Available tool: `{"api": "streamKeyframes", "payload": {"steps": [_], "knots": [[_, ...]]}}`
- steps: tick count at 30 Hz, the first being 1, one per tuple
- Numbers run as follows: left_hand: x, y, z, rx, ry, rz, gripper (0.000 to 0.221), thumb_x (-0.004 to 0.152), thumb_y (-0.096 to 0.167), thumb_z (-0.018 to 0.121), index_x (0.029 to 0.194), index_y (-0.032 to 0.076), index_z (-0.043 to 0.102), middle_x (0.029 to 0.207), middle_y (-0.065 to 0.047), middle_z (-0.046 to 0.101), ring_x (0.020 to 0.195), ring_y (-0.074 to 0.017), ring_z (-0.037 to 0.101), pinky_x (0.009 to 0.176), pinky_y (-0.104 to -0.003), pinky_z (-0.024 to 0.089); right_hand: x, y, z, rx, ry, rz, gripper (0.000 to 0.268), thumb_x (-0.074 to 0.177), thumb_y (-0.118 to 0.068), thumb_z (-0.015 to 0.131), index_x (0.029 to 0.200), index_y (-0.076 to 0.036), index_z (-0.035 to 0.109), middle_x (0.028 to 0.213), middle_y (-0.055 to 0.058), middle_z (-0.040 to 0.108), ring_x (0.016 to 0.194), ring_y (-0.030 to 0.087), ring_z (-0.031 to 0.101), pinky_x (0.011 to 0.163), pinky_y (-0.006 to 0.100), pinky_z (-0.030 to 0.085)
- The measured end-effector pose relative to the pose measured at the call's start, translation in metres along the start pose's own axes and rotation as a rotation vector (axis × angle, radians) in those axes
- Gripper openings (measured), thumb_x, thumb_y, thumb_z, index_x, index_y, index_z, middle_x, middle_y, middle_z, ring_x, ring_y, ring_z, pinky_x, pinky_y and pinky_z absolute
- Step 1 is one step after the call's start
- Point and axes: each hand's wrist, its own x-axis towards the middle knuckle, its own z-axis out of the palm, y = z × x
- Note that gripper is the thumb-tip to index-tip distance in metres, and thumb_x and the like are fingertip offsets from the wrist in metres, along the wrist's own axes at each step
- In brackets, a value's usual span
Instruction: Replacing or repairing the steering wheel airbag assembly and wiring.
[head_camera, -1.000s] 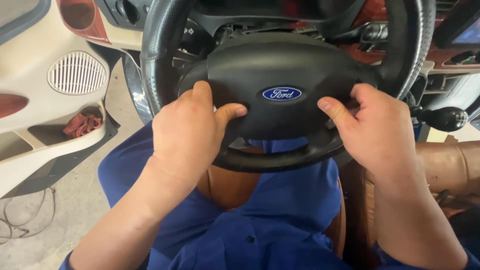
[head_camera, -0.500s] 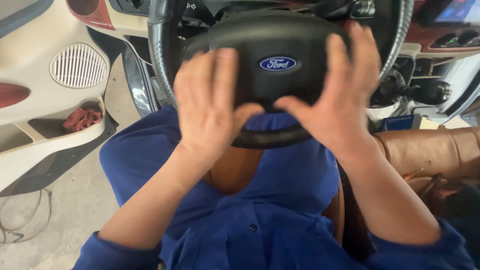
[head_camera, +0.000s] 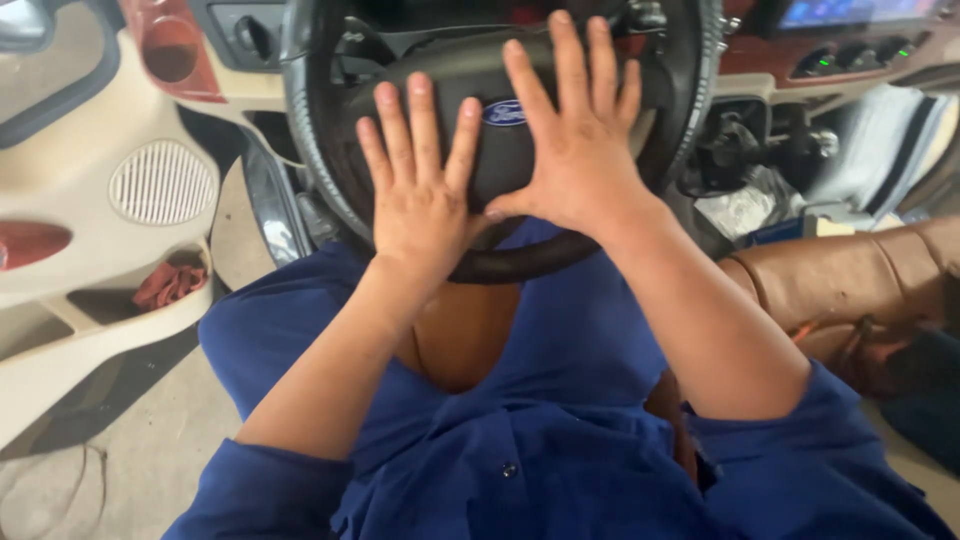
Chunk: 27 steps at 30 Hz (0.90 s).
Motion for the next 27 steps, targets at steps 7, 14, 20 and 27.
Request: {"api": "streamKeyframes", "payload": {"steps": [7,14,20,27], "knots": [[0.001,0.003,-0.008,0.077,-0.060,0.014,0.121,0.078,0.049,0.091,0.171,0.011,0.024,0.169,-0.038,0.009,0.154,-0.0627,0.008,0.124,-0.075,0.010,-0.004,0.005,0.005,0.002,0.030,-0.003,0.147,0.047,-0.063,0.102,0.165,-0.023,0.025,0.169,0.020,0.010,0.156,0.047,0.004,0.120,0.077,0.014],[-0.006,0.001,-0.003,0.097,-0.044,0.034,0.108,0.092,0.045,0.089,0.166,0.005,0.021,0.168,-0.042,0.009,0.153,-0.0667,0.009,0.124,-0.077,0.010,-0.011,0.007,0.010,0.026,0.052,-0.020,0.146,0.048,-0.064,0.102,0.165,-0.026,0.023,0.168,0.019,0.011,0.155,0.047,0.006,0.121,0.076,0.013],[-0.011,-0.003,0.008,0.164,0.051,0.062,0.107,0.091,0.043,0.087,0.167,0.007,0.022,0.165,-0.039,0.007,0.156,-0.0641,0.009,0.127,-0.074,0.010,-0.006,0.006,0.008,0.035,0.078,-0.032,0.147,0.047,-0.062,0.102,0.164,-0.027,0.021,0.167,0.018,0.015,0.153,0.047,0.010,0.119,0.075,0.014],[0.006,0.000,0.001,0.141,0.019,0.042,0.123,0.079,0.055,0.092,0.168,0.004,0.025,0.165,-0.039,0.007,0.153,-0.0632,0.007,0.124,-0.075,0.011,0.003,0.010,0.011,0.022,0.091,-0.001,0.149,0.046,-0.061,0.102,0.164,-0.026,0.019,0.167,0.021,0.010,0.153,0.051,0.007,0.118,0.077,0.012]]}}
